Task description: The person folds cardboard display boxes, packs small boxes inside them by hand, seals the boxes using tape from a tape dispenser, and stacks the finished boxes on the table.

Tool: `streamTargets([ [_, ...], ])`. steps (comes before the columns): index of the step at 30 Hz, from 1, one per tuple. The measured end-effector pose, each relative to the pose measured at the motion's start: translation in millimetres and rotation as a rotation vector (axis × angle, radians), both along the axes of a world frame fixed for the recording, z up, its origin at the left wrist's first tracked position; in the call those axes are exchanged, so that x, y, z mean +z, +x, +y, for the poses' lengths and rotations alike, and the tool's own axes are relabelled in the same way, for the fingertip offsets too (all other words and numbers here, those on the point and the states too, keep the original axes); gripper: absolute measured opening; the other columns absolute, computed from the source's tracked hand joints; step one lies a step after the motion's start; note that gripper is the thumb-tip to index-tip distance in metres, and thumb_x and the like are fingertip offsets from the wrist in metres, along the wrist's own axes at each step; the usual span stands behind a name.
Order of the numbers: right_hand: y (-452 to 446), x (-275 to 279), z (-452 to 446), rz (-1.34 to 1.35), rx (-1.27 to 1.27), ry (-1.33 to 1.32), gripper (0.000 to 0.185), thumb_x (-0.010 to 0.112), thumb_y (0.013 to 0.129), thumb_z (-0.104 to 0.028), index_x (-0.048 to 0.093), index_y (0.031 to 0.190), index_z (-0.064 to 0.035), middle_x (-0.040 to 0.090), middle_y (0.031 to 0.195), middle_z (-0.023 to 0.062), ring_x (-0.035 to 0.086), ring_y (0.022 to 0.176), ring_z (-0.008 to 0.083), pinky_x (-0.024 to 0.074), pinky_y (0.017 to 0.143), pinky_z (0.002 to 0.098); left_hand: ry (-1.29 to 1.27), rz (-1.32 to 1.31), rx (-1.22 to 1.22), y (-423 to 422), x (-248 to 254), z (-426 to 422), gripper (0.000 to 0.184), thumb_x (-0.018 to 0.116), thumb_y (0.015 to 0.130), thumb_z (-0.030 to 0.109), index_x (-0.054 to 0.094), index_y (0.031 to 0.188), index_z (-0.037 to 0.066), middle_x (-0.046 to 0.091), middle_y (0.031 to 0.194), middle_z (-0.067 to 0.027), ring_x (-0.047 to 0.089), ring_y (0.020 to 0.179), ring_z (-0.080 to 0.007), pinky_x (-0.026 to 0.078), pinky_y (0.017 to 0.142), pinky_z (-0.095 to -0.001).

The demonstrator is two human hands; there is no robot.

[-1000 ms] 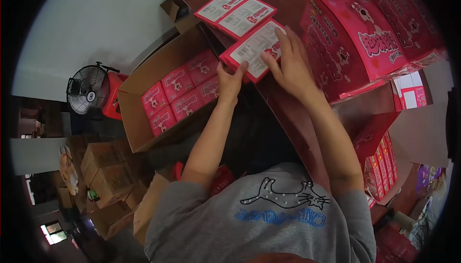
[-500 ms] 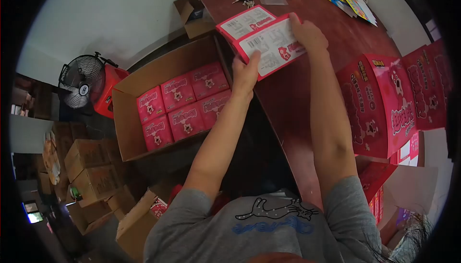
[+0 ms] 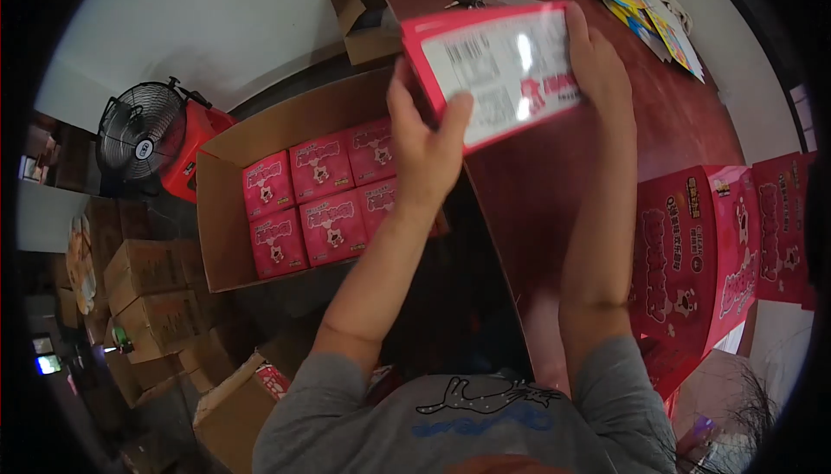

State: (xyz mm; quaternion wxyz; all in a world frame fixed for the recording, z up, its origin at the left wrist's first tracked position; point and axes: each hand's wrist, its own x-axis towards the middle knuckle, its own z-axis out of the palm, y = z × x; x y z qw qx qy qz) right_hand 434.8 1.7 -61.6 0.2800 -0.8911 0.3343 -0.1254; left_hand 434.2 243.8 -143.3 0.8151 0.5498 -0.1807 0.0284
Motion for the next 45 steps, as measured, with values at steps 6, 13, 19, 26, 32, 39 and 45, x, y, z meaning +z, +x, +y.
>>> streamTargets([
  [6,127,-105,-53,0.073,0.126,0.067,0.087,0.058,0.087,-0.072,0.068,0.127,0.0048,0.065,0.134,0.0288,0.06,0.129,0.0393,0.0446,0.109,0.0463,0.424,0.506,0.11,163,-55,-35,0.061,0.078,0.087,0.024,0.056,0.137,-0.005,0.068,0.128,-0.0194,0.062,0.122,-0.0246,0.044,0.109,-0.0401],
  [13,72,-96,-47,-0.005,0.198,0.455,0.091,0.067,0.083,-0.069,0.066,0.128,0.0101,0.066,0.131,0.0283,0.063,0.126,0.0377,0.0473,0.106,0.0424,-0.14,0.661,-0.428,128,-56,-20,0.057,0.077,0.088,0.029,0.06,0.136,0.001,0.067,0.134,-0.0109,0.062,0.125,-0.0249,0.042,0.111,-0.0402],
  [19,-66,-69,27,0.03,0.151,0.337,0.094,0.071,0.083,-0.065,0.051,0.145,0.0024,0.06,0.139,0.0288,0.06,0.129,0.039,0.0436,0.111,0.0453,0.018,0.732,-0.572,31,-41,61,0.059,0.069,0.092,0.028,0.054,0.144,0.006,0.064,0.139,-0.0113,0.059,0.129,-0.0266,0.042,0.112,-0.0457],
  [26,-257,-4,164,-0.092,0.676,-0.595,0.077,0.072,0.089,-0.054,0.053,0.145,-0.0037,0.056,0.143,0.0266,0.057,0.131,0.0408,0.045,0.11,0.053,0.136,1.128,-0.879,-110,3,143,0.065,0.061,0.089,0.024,0.046,0.15,0.004,0.059,0.144,-0.0176,0.06,0.13,-0.0337,0.044,0.113,-0.0501],
  [32,-378,47,164,0.42,0.841,-0.166,0.091,0.076,0.078,-0.063,0.054,0.145,-0.0063,0.056,0.141,0.0263,0.056,0.13,0.0445,0.0485,0.106,0.0508,0.168,1.395,-1.183,-218,20,118,0.065,0.059,0.091,0.023,0.045,0.151,0.005,0.056,0.147,-0.018,0.055,0.135,-0.0347,0.041,0.116,-0.0514],
  [39,-445,58,101,0.591,0.684,0.156,0.082,0.078,0.083,-0.054,0.053,0.146,-0.0087,0.067,0.126,0.0212,0.068,0.111,0.0382,0.0553,0.092,0.0464,0.194,1.467,-1.446,-272,33,40,0.078,0.049,0.098,0.065,0.046,0.15,0.007,0.058,0.145,-0.0166,0.059,0.129,-0.0342,0.051,0.102,-0.0525],
  [45,-498,17,89,0.545,0.279,0.344,0.098,0.075,0.082,-0.065,0.045,0.149,-0.0012,0.068,0.12,0.0272,0.069,0.108,0.0413,0.0544,0.091,0.0477,0.36,1.413,-1.254,-275,14,31,0.091,0.049,0.088,0.083,0.048,0.14,0.008,0.061,0.123,-0.0143,0.062,0.113,-0.0314,0.055,0.091,-0.0581],
])
